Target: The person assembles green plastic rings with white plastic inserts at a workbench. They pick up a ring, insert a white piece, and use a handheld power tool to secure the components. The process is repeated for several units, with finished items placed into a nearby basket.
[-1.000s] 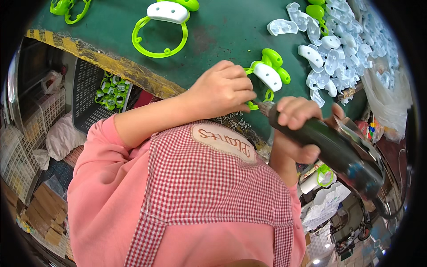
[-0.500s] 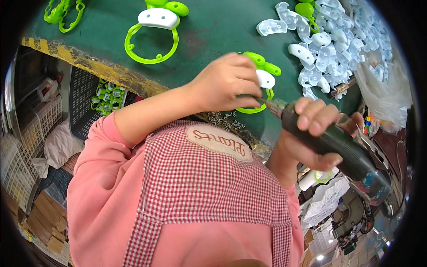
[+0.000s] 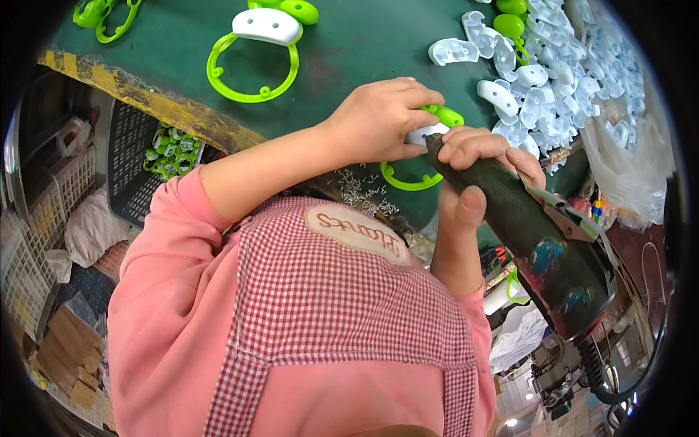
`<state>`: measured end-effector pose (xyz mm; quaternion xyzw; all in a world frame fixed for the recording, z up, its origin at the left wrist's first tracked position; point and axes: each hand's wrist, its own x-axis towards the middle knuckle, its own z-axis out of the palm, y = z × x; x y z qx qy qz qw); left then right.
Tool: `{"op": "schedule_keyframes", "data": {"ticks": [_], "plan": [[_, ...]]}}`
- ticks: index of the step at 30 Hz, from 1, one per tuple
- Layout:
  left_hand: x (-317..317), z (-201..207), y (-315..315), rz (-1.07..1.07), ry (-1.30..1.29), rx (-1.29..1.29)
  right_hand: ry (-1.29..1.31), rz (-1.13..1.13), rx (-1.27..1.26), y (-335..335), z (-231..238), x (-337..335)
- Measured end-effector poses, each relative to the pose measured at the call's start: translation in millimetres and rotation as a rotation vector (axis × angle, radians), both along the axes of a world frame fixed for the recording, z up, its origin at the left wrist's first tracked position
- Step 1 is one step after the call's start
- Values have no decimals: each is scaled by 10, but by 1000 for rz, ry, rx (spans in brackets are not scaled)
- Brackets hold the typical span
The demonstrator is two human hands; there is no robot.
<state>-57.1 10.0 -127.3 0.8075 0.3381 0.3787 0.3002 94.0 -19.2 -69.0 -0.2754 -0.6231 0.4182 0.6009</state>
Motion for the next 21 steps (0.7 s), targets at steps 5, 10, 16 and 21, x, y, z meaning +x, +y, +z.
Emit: {"op": "schedule_keyframes", "data": {"ticks": [5, 10, 16, 21], "plan": [[-28, -20, 10, -35, 10, 25, 100, 25, -159, -82, 146, -33], [-92, 47, -30, -61, 83, 29, 181, -11, -198, -461, 212, -12], [-333, 224, -135, 37, 118, 83, 88, 7, -315, -725, -136, -92], [-426, 167, -603, -151, -30, -177, 145, -108, -282, -684, 281, -80]]}}
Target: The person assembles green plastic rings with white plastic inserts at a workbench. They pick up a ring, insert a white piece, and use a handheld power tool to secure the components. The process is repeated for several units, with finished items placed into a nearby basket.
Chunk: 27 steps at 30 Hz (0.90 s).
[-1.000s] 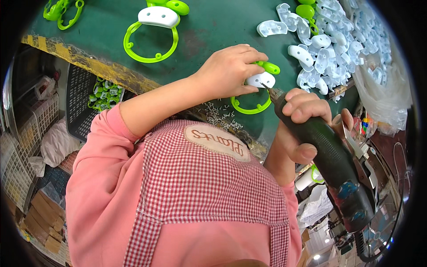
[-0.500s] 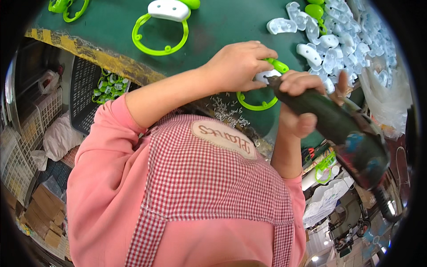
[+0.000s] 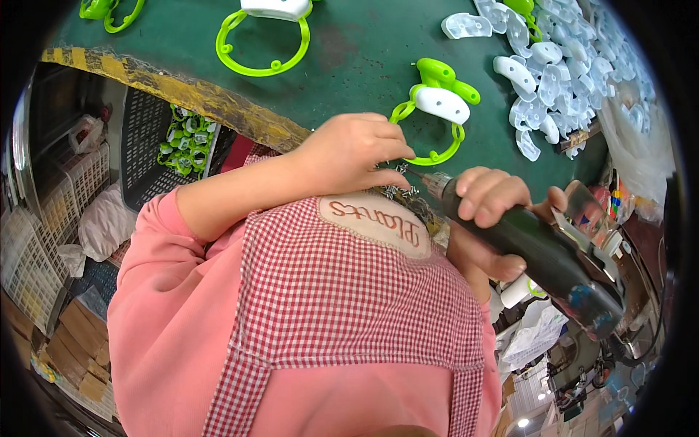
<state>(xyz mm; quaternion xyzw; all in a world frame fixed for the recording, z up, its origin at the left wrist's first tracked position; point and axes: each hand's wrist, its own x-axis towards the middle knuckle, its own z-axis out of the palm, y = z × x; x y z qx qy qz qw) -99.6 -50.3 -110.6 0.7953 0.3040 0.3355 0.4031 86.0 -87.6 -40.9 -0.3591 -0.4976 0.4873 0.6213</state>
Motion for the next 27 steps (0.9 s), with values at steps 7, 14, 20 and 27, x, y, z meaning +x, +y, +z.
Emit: {"op": "schedule_keyframes", "data": {"ticks": [7, 14, 20, 27], "plan": [[39, -16, 1, -100, 108, 140, 85, -9, 47, 12, 105, 53], [93, 26, 54, -31, -46, 140, 172, 75, 132, 92, 126, 102], [178, 59, 101, -7, -40, 177, 193, 16, 135, 105, 106, 122], [338, 157, 468, 149, -35, 418, -71, -226, 225, 468, 64, 281]]}}
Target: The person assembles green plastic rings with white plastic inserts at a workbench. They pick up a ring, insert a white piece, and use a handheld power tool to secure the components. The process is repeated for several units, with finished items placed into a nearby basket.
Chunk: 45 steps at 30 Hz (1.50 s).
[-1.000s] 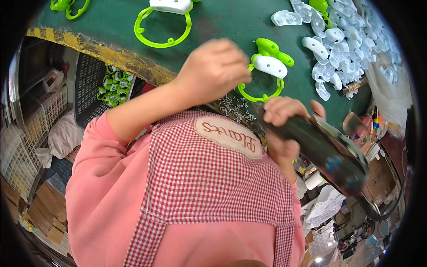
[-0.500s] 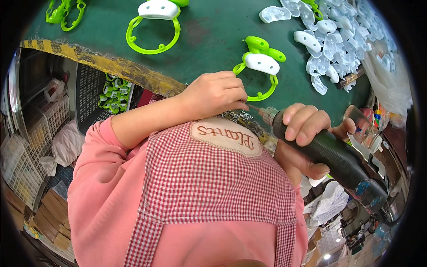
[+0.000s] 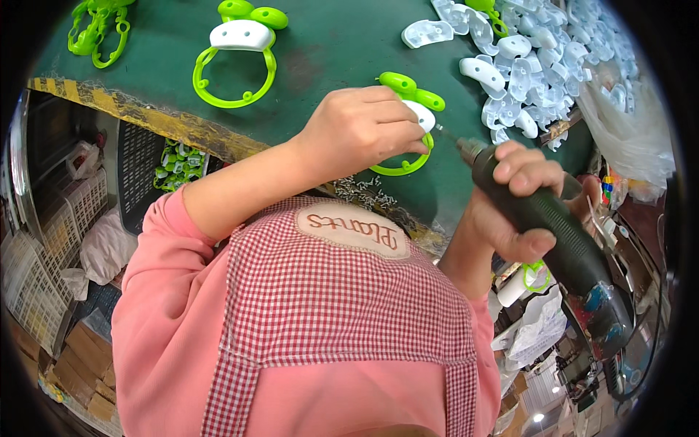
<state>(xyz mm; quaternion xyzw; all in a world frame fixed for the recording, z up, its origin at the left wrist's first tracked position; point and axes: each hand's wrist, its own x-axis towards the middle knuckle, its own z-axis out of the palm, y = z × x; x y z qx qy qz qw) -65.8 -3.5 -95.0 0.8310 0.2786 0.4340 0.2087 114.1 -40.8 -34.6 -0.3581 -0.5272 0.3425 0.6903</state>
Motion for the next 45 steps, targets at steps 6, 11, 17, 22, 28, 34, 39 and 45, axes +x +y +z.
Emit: {"op": "schedule_keyframes", "data": {"ticks": [6, 11, 17, 22, 28, 34, 39, 45], "plan": [[182, -302, 118, 56, 49, 45, -256, 30, -115, 259, -11, 66], [177, -319, 113, 50, 28, -17, -205, 29, -152, 341, -116, -32], [188, -325, 102, 45, -20, -80, -2, 85, -27, 423, -343, -45], [155, -335, 109, 24, -13, -84, -76, 167, -79, 431, -290, 22], [138, -160, 162, 90, 31, -23, -17, 197, -7, 280, 8, 94], [150, -134, 182, 41, 21, 42, -19, 116, -40, 170, 178, -147], [130, -102, 190, 46, 42, 30, -61, 219, 3, 225, 162, -100], [59, -87, 157, 55, -4, -13, -17, 189, -23, 218, 208, -219]]}}
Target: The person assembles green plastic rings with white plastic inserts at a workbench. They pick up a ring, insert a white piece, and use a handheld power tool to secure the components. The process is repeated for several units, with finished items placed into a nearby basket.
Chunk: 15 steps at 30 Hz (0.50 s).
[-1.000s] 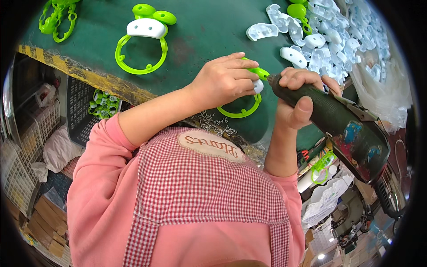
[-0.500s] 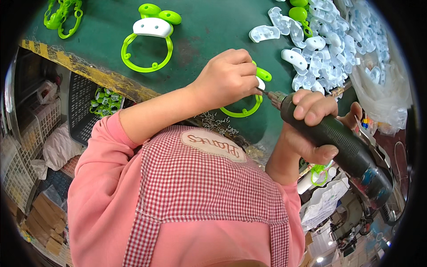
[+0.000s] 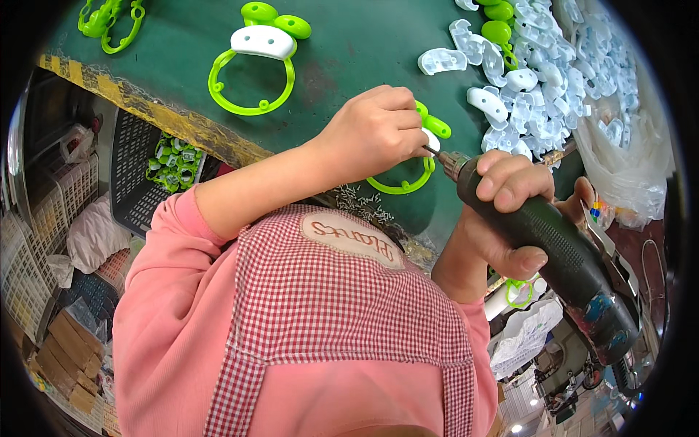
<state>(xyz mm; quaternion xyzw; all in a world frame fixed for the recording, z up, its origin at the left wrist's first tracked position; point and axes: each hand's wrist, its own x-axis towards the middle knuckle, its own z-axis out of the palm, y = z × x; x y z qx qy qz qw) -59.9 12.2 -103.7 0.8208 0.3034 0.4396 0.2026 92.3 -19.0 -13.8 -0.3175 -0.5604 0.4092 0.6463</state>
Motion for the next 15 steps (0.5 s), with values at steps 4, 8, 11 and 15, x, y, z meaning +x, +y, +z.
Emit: {"op": "schedule_keyframes", "data": {"ticks": [4, 8, 11, 15], "plan": [[-73, 66, 89, -20, -23, -33, 3, 77, 34, 53, -26, 57], [-58, 7, 78, -45, -51, -66, 120, 23, 4, 21, -5, -19], [-91, 14, 115, -201, -88, -239, 155, 84, 9, 30, -9, 15], [-89, 75, 85, -39, 11, -76, 26, 71, 7, 41, -14, 16]]}}
